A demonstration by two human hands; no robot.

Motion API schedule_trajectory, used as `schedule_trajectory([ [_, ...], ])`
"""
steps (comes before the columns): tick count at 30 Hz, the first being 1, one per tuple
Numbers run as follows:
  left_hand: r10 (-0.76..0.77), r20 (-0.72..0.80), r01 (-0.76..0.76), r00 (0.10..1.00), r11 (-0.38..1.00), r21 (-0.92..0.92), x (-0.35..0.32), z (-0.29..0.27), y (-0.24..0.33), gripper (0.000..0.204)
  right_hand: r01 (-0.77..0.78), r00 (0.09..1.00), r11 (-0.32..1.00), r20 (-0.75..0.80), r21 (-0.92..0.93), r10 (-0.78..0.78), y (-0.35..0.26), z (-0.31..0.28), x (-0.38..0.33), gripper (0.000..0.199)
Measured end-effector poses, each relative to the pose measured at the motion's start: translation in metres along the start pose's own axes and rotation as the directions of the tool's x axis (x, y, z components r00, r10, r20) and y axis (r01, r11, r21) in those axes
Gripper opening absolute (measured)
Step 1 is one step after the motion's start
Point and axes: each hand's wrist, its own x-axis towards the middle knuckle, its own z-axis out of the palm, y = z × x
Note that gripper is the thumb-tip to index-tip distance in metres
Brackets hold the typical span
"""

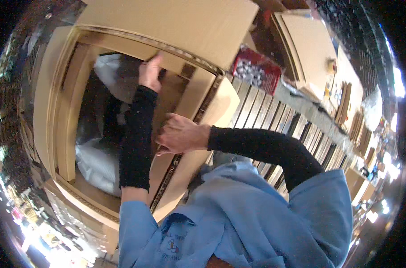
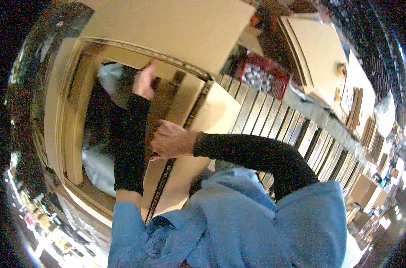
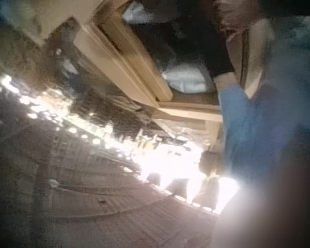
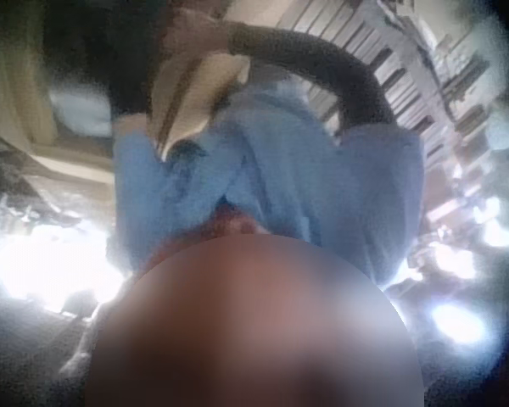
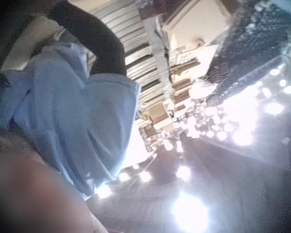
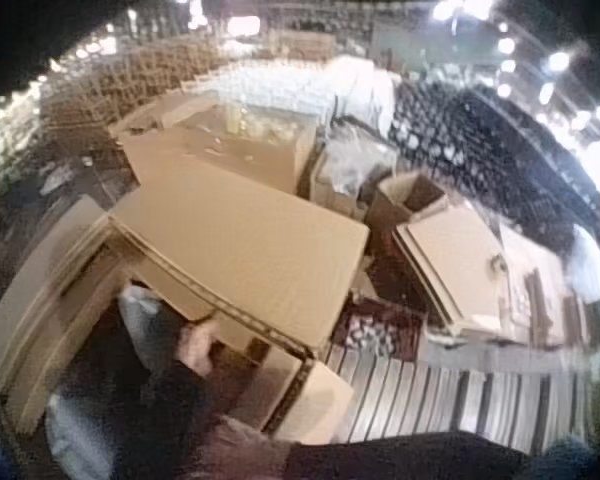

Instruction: The person assembles a cardboard box, places a chair wrapped in protective foam inside, adds cardboard dividers, and seals the box with packing tape. The person repeats the process for a second chair.

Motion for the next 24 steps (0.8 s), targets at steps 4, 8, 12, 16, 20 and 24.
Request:
schedule_trajectory([
  [4,0.105,0.052,-0.108,0.993,0.993,0.05,-0.001,0.011,-0.003,0.045,-0.008,0.995,0.997,0.097,0.08,0.0,0.006,0.015,-0.012,0.044],
  [8,-0.007,0.0,0.007,1.0,0.998,0.056,-0.005,0.021,0.015,0.049,-0.001,0.998,0.997,0.07,0.077,-0.005,0.013,0.009,-0.013,0.041],
  [12,-0.018,-0.04,0.038,0.999,0.806,0.591,-0.031,-0.011,0.044,0.063,0.169,0.98,0.985,-0.115,0.037,-0.164,0.013,-0.015,-0.031,0.043],
  [16,0.426,-0.001,-0.255,0.905,0.543,0.8,-0.058,-0.04,0.102,0.055,0.188,0.932,0.959,-0.348,0.213,-0.105,0.04,-0.013,-0.064,0.046],
  [20,0.668,0.468,-0.531,0.578,-0.127,0.838,-0.096,0.048,0.047,0.047,0.139,0.913,0.94,-0.408,0.311,0.0,0.027,-0.003,-0.107,0.048],
  [24,0.632,0.627,-0.495,0.454,-0.407,0.768,-0.07,0.072,-0.035,0.045,0.008,0.935,0.907,-0.324,0.421,0.142,0.025,0.007,-0.153,0.056],
])
